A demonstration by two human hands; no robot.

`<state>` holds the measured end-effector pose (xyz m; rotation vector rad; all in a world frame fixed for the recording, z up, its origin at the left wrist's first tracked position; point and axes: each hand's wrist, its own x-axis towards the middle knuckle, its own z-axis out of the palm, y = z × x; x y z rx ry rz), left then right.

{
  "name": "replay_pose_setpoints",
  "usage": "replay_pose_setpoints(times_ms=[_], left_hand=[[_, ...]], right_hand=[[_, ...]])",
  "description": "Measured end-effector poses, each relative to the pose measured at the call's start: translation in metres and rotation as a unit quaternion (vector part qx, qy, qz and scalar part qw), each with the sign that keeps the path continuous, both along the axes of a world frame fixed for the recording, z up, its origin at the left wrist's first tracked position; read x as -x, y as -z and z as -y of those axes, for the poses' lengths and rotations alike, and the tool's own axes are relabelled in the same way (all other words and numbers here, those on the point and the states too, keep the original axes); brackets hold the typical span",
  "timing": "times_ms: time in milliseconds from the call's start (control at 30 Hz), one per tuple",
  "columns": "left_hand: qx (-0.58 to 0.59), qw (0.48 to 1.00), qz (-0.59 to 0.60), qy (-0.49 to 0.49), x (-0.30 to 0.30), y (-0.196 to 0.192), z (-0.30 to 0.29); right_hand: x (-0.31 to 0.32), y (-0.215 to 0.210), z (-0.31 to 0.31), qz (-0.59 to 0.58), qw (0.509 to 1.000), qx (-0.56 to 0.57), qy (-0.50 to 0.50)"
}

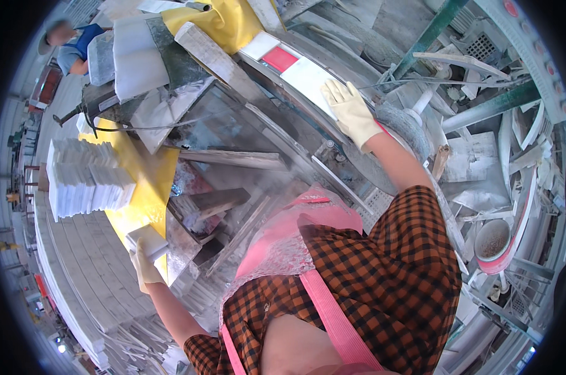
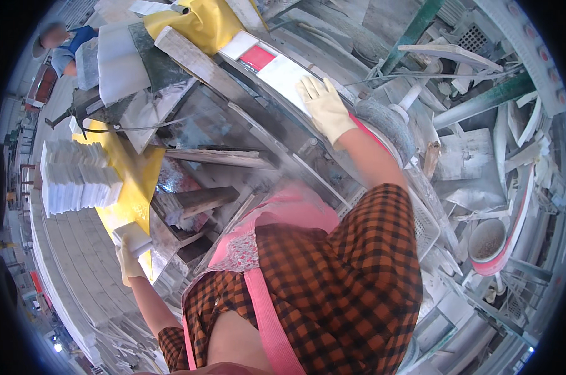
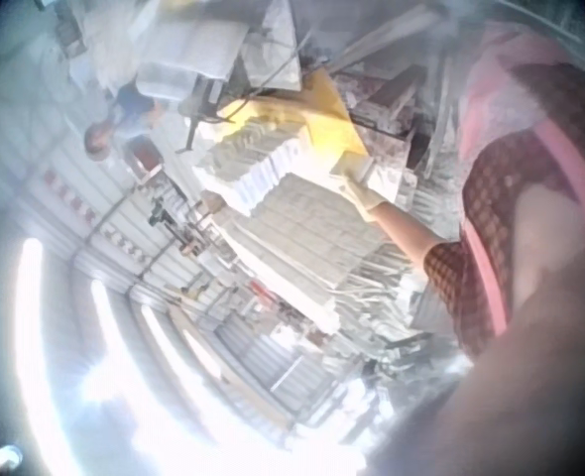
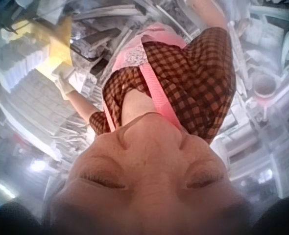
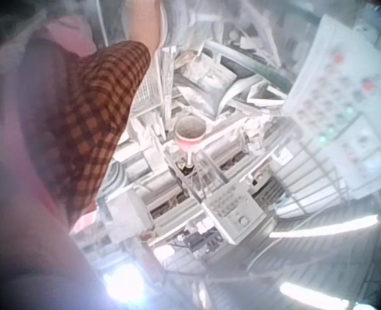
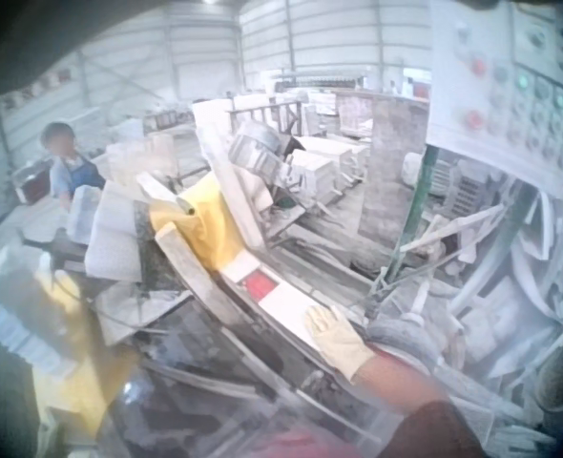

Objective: The person repeatedly picks up white rectangular tiles from a yellow tray, wipes them with gloved hands, and stacks them on a nearby rack. The worker handles tiles one at a time, occasionally adjusting their position before placing them in the stack.

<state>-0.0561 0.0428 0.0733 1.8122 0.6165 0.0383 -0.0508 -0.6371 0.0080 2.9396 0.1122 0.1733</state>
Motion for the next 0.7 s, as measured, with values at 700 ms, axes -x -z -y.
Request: replay_pose_setpoints(times_ms=[700], left_hand=[[0.009, 0.999, 0.031, -0.014, 0.014, -0.021, 0.031]], right_hand=[[-0.098, 0.015, -0.016, 0.048, 0.993, 0.096, -0.04]])
